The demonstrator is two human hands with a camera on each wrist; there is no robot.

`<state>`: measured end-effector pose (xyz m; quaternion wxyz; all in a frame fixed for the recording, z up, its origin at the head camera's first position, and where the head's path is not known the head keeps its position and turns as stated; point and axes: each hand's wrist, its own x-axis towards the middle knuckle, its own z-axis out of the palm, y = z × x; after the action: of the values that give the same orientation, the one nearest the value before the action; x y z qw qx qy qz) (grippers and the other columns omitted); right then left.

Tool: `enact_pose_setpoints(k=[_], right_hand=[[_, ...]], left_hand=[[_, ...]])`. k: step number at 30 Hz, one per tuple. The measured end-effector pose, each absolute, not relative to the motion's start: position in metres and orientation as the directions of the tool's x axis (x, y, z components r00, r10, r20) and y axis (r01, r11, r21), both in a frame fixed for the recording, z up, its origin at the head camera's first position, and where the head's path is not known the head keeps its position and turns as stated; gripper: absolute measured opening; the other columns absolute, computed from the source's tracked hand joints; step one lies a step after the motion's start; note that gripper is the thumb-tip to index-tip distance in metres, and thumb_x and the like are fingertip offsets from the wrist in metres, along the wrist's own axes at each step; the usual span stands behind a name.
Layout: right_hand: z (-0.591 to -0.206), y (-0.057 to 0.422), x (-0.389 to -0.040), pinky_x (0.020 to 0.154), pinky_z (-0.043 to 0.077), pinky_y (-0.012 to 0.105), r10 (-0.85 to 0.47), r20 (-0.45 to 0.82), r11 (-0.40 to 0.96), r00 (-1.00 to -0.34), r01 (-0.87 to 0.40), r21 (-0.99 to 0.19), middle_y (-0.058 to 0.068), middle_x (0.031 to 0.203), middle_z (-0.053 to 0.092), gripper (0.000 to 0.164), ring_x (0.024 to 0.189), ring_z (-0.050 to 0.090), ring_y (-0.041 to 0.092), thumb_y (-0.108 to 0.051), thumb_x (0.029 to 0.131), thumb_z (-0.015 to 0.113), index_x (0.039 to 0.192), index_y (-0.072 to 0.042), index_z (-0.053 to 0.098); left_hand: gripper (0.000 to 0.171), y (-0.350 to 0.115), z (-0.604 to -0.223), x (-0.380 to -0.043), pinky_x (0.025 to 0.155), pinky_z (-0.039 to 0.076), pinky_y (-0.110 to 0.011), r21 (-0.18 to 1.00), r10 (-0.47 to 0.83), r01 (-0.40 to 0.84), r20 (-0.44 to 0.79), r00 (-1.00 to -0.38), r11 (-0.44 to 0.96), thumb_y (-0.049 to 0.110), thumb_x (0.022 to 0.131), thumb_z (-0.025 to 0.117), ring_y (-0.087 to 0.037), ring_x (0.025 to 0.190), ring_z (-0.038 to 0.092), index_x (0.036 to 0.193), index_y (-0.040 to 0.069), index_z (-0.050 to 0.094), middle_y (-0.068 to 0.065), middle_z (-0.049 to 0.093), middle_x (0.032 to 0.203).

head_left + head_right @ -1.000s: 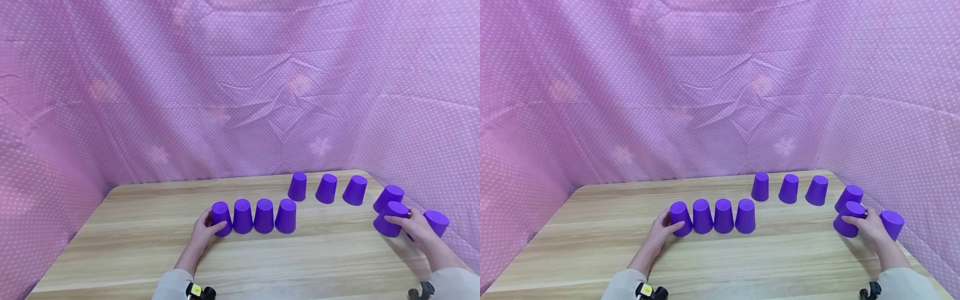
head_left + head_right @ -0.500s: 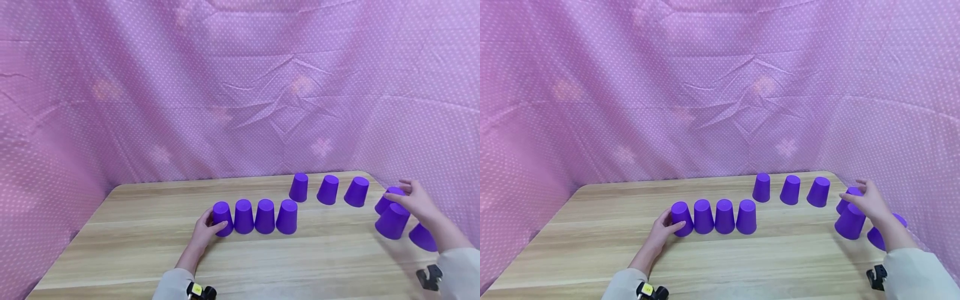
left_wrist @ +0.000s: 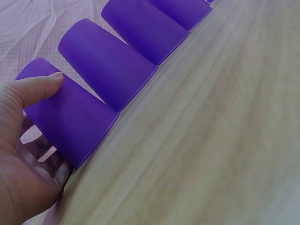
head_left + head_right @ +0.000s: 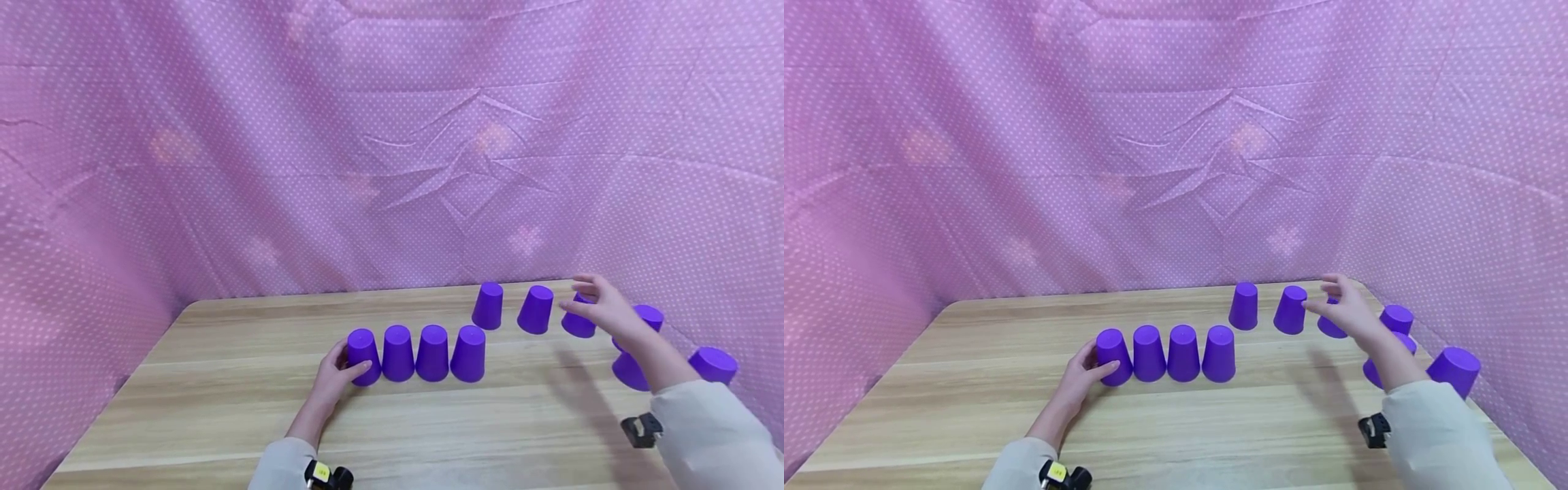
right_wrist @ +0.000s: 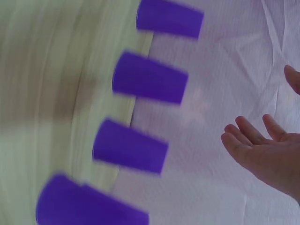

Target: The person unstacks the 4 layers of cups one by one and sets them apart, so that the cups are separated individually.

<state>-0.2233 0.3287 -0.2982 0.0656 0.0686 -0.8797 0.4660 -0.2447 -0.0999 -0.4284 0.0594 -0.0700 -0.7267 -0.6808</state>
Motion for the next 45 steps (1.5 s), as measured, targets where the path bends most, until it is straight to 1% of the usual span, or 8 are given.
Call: enact_pose_setpoints(k=[6, 11, 14, 17, 21, 28, 33, 45], right_hand=[[-0.315, 0.289, -0.233, 0.089, 0.029, 0.053, -0.144, 0.157, 0.492, -0.977, -0.208, -0.845, 0.035, 0.122, 0.032, 0.068, 0.112, 0.030, 0.046, -0.019, 0.079, 0.061, 0.128, 0.010, 0.023], [-0.329, 0.259, -0.241, 0.088, 0.035, 0.048, -0.276, 0.098, 0.464, -0.956, -0.222, -0.858, 0.031, 0.121, 0.037, 0.064, 0.111, 0.036, 0.041, -0.021, 0.079, 0.062, 0.126, 0.007, 0.029], [-0.337, 0.245, -0.245, 0.089, 0.034, 0.047, -0.340, 0.058, 0.466, -0.939, -0.221, -0.857, 0.028, 0.120, 0.039, 0.063, 0.111, 0.036, 0.041, -0.024, 0.077, 0.063, 0.125, 0.004, 0.033], [-0.342, 0.234, -0.247, 0.090, 0.032, 0.047, -0.366, 0.025, 0.467, -0.930, -0.207, -0.860, 0.026, 0.119, 0.041, 0.062, 0.111, 0.036, 0.039, -0.025, 0.075, 0.065, 0.123, 0.003, 0.036], [-0.348, 0.224, -0.250, 0.091, 0.031, 0.046, -0.377, 0.016, 0.463, -0.926, -0.204, -0.863, 0.023, 0.117, 0.044, 0.063, 0.109, 0.039, 0.036, -0.024, 0.074, 0.067, 0.122, 0.004, 0.037], [-0.359, 0.216, -0.250, 0.087, 0.035, 0.044, -0.357, -0.003, 0.436, -0.934, -0.164, -0.885, 0.018, 0.109, 0.048, 0.063, 0.102, 0.045, 0.030, -0.015, 0.072, 0.068, 0.123, 0.005, 0.036], [-0.367, 0.212, -0.247, 0.089, 0.032, 0.046, -0.340, -0.033, 0.397, -0.940, -0.111, -0.911, 0.017, 0.107, 0.050, 0.061, 0.101, 0.046, 0.031, -0.010, 0.071, 0.068, 0.121, 0.006, 0.036], [-0.381, 0.209, -0.248, 0.092, 0.030, 0.048, -0.262, -0.039, 0.381, -0.964, -0.066, -0.922, 0.017, 0.104, 0.052, 0.054, 0.100, 0.047, 0.032, -0.003, 0.071, 0.065, 0.116, 0.009, 0.036]], left_hand=[[0.063, -0.100, -0.427, -0.244, 0.096, 0.026, -0.041, 0.981, 0.024, 0.184, 0.182, -0.983, 0.061, 0.007, 0.072, 0.068, -0.034, 0.113, 0.037, 0.126, -0.004, 0.037, -0.025, 0.043, 0.120], [0.064, -0.100, -0.427, -0.244, 0.097, 0.025, -0.041, 0.982, 0.015, 0.178, 0.177, -0.984, 0.064, 0.006, 0.072, 0.068, -0.034, 0.114, 0.036, 0.126, -0.004, 0.037, -0.026, 0.041, 0.122], [0.064, -0.100, -0.427, -0.244, 0.096, 0.026, -0.041, 0.982, 0.024, 0.178, 0.177, -0.984, 0.057, 0.006, 0.072, 0.068, -0.034, 0.113, 0.037, 0.126, -0.004, 0.037, -0.025, 0.042, 0.121], [0.064, -0.100, -0.427, -0.245, 0.096, 0.026, -0.041, 0.983, 0.030, 0.175, 0.174, -0.984, 0.048, 0.006, 0.071, 0.068, -0.033, 0.113, 0.037, 0.127, -0.004, 0.036, -0.025, 0.042, 0.121], [0.064, -0.101, -0.426, -0.245, 0.096, 0.026, -0.041, 0.983, 0.025, 0.177, 0.176, -0.984, 0.047, 0.006, 0.071, 0.068, -0.033, 0.113, 0.038, 0.127, -0.004, 0.036, -0.025, 0.043, 0.120], [0.064, -0.101, -0.426, -0.244, 0.095, 0.028, -0.041, 0.982, 0.031, 0.180, 0.179, -0.983, 0.048, 0.006, 0.072, 0.068, -0.034, 0.111, 0.039, 0.126, -0.004, 0.037, -0.025, 0.044, 0.119], [0.063, -0.100, -0.428, -0.244, 0.095, 0.028, -0.042, 0.980, 0.026, 0.188, 0.187, -0.982, 0.063, 0.006, 0.071, 0.068, -0.034, 0.111, 0.039, 0.126, -0.005, 0.037, -0.025, 0.044, 0.118], [0.064, -0.101, -0.430, -0.244, 0.095, 0.027, -0.042, 0.983, 0.024, 0.176, 0.175, -0.984, 0.059, 0.007, 0.071, 0.068, -0.033, 0.112, 0.039, 0.126, -0.002, 0.038, -0.023, 0.044, 0.120]])
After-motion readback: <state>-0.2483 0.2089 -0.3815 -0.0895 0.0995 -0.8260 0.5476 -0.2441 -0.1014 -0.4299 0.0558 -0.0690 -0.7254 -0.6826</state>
